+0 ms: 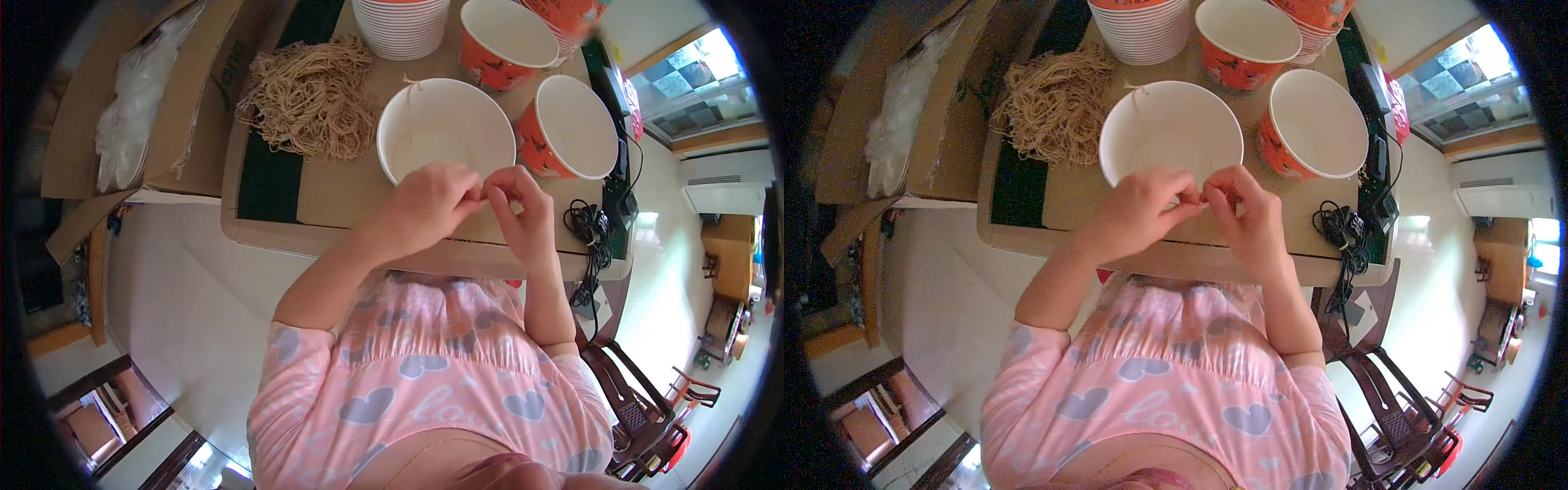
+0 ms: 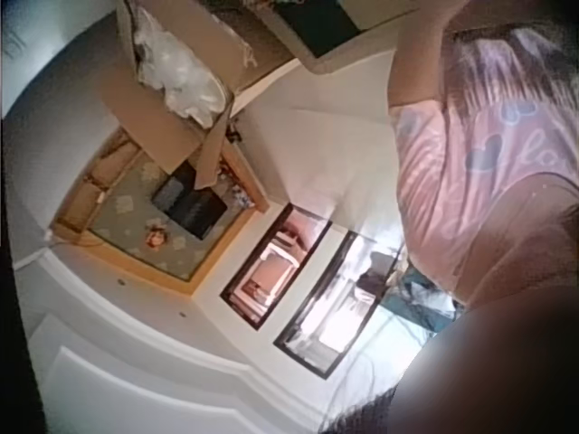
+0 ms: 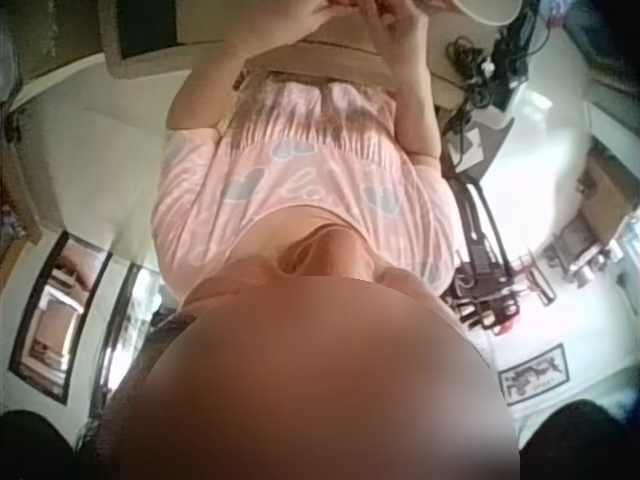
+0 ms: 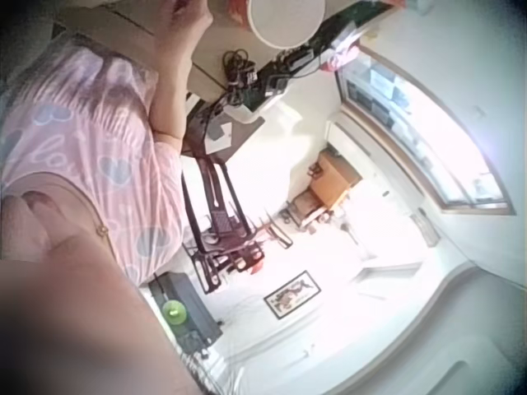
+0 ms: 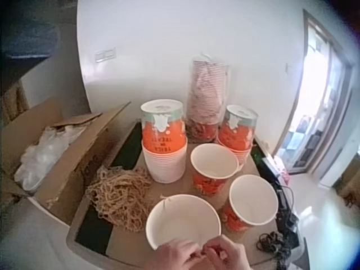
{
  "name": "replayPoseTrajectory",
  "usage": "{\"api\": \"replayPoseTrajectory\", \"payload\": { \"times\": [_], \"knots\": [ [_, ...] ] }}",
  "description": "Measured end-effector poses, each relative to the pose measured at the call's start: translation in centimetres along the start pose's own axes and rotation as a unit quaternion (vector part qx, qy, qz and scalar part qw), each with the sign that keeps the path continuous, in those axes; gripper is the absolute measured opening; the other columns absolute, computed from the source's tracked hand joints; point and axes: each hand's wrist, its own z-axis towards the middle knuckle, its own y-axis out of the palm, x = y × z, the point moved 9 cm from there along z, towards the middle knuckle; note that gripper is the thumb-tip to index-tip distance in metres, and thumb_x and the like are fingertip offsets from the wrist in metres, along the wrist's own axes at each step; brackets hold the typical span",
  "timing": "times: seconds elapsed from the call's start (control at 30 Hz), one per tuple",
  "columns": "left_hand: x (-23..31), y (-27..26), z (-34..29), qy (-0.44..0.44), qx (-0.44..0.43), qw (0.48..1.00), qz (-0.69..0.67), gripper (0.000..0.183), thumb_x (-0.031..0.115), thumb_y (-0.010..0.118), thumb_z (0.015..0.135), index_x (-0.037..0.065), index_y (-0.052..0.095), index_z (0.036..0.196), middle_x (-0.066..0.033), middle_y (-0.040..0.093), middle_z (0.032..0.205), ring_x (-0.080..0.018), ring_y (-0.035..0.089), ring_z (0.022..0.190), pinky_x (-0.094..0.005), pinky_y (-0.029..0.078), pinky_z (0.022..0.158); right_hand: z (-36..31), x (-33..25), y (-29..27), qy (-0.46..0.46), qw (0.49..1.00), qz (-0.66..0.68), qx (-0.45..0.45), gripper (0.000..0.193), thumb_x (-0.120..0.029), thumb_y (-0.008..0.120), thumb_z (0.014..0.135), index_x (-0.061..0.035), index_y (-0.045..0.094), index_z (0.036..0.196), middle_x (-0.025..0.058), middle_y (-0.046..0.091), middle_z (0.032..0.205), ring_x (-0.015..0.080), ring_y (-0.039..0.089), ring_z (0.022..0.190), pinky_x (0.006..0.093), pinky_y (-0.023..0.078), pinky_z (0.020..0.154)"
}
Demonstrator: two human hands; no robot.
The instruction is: Attaching string handles to decorative Halloween-themed paper cups.
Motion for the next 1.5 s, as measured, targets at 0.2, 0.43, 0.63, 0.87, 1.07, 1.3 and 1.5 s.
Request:
{"api": "replayPoseTrajectory", "payload": {
  "times": [0.2,0.43,0.63,0.87,1.07,1.3,1.5],
  "knots": [
    [-1.5,-0.1,1.4,-0.017,-0.188,0.981,-0.053,0.011,0.007,0.065,0.081,0.002,0.057,0.087,-0.0132,0.062,0.081,-0.0283,0.062,0.077,-0.0359,0.048,0.068,0.3,0.1,0.0,0.008,0.999,0.048,-0.015,0.004,-0.002,0.055,0.092,0.0019,0.055,0.094,0.0066,0.061,0.078,0.0102,0.062,0.072,0.0243,0.048,0.064],
    [-1.1,0.2,1.3,0.038,-0.114,0.991,-0.059,0.012,0.002,0.064,0.079,0.001,0.057,0.089,-0.011,0.062,0.077,-0.024,0.061,0.07,-0.0327,0.048,0.065,0.9,0.7,0.2,0.055,0.994,0.051,-0.082,0.005,-0.003,0.054,0.093,0.0022,0.056,0.095,0.0072,0.061,0.078,0.0107,0.061,0.071,0.0252,0.049,0.064],
    [-1.9,1.5,0.5,-0.105,-0.185,0.977,-0.002,0.019,0.019,0.065,0.082,0.003,0.061,0.092,-0.014,0.062,0.082,-0.0298,0.062,0.075,-0.0396,0.049,0.068,0.9,0.9,0.2,0.046,0.993,0.063,-0.087,0.006,-0.003,0.056,0.092,0.0024,0.056,0.095,0.008,0.061,0.077,0.0109,0.061,0.07,0.0255,0.049,0.064],
    [-1.9,3.3,0.8,-0.082,-0.16,0.976,0.123,0.021,0.025,0.061,0.083,0.005,0.065,0.088,-0.0147,0.064,0.083,-0.0342,0.064,0.079,-0.0434,0.051,0.071,0.6,0.9,0.1,0.034,0.996,0.025,-0.08,0.007,-0.005,0.057,0.091,0.0003,0.057,0.097,0.0083,0.064,0.078,0.0127,0.061,0.07,0.0264,0.049,0.064],
    [-1.3,0.5,0.8,-0.072,-0.017,0.995,0.07,0.009,0.007,0.065,0.078,0.003,0.059,0.082,-0.0126,0.061,0.081,-0.0319,0.064,0.076,-0.0401,0.05,0.066,1.1,-0.2,0.2,0.021,0.996,-0.039,-0.083,0.012,-0.01,0.063,0.087,-0.0011,0.059,0.094,0.013,0.064,0.081,0.0205,0.061,0.066,0.03,0.049,0.062],
    [-2.5,-0.1,0.3,-0.105,-0.002,0.992,-0.07,0.01,0.005,0.066,0.077,0.004,0.058,0.083,-0.0096,0.059,0.079,-0.0259,0.061,0.07,-0.0376,0.048,0.062,1.5,-0.7,0.6,0.001,0.991,-0.09,-0.099,0.01,-0.007,0.065,0.084,-0.0015,0.061,0.09,0.0127,0.063,0.077,0.0194,0.058,0.06,0.0303,0.047,0.059],
    [-1.7,0.1,-0.1,-0.062,-0.079,0.984,-0.145,0.008,0.002,0.066,0.075,0.006,0.064,0.081,-0.005,0.057,0.077,-0.0189,0.06,0.067,-0.0324,0.046,0.06,1.5,1.6,0.6,0.088,0.995,0.027,-0.04,0.006,-0.003,0.062,0.086,-0.0006,0.059,0.09,0.0068,0.062,0.071,0.008,0.058,0.063,0.0257,0.047,0.057]
  ]
}}
